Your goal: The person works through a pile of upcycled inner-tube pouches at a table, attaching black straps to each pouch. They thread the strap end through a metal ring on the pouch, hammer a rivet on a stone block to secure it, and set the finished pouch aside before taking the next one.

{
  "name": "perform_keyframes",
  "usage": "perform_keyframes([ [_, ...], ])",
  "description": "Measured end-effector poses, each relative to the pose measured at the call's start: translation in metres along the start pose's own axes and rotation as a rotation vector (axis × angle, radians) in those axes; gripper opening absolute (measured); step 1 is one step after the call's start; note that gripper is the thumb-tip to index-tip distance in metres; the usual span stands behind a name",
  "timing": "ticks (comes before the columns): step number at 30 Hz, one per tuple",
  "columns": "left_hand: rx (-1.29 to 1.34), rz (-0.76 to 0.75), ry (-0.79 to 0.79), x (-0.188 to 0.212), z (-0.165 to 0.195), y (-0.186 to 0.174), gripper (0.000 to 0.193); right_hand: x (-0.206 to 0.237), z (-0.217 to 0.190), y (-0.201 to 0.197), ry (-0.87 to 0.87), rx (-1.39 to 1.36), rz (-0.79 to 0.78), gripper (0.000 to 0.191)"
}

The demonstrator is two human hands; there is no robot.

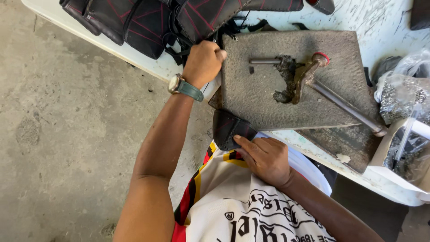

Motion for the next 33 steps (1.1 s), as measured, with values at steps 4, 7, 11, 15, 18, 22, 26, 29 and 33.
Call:
perform_keyframes([
  [4,0.019,0.062,0.178,0.001,-0.007,0.001,0.011,0.004,0.002,0.002,0.008,-0.007,-0.053,0.041],
  [7,-0.078,0.062,0.178,-0.003,-0.008,0.002,0.011,0.007,0.002,0.003,0.048,-0.050,-0.038,0.040],
  [11,-0.253,-0.040,0.085,-0.010,-0.008,-0.007,0.007,0.010,0.001,0.002,0.085,-0.114,0.015,0.040],
  [15,-0.367,-0.028,0.054,-0.017,-0.003,-0.023,0.007,0.010,-0.001,-0.001,0.092,-0.120,0.040,0.040],
  [18,-0.321,0.042,0.024,-0.019,0.004,-0.025,0.015,0.009,-0.002,-0.003,0.096,-0.126,0.053,0.040],
  [22,-0.375,-0.039,0.059,-0.024,0.016,-0.014,0.014,0.010,-0.003,-0.004,0.088,-0.115,0.048,0.040],
  [26,-0.316,-0.136,-0.094,-0.031,0.014,-0.016,0.018,0.011,-0.003,-0.004,0.089,-0.109,0.057,0.041],
  [29,-0.306,-0.175,-0.189,-0.035,0.013,-0.014,0.017,0.012,-0.003,-0.004,0.093,-0.105,0.057,0.041],
  [33,-0.389,-0.034,-0.044,-0.032,0.015,-0.008,0.016,0.014,-0.003,-0.005,0.091,-0.102,0.058,0.041],
])
Point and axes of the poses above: each hand's wrist, its own x-axis away from the middle knuckle, its own y-axis out of the palm, z = x × y, the point moved 1 cm from there along -x, towards the middle knuckle, and after that the axes turned 14 degrees about -y, right-handed, at the moved point
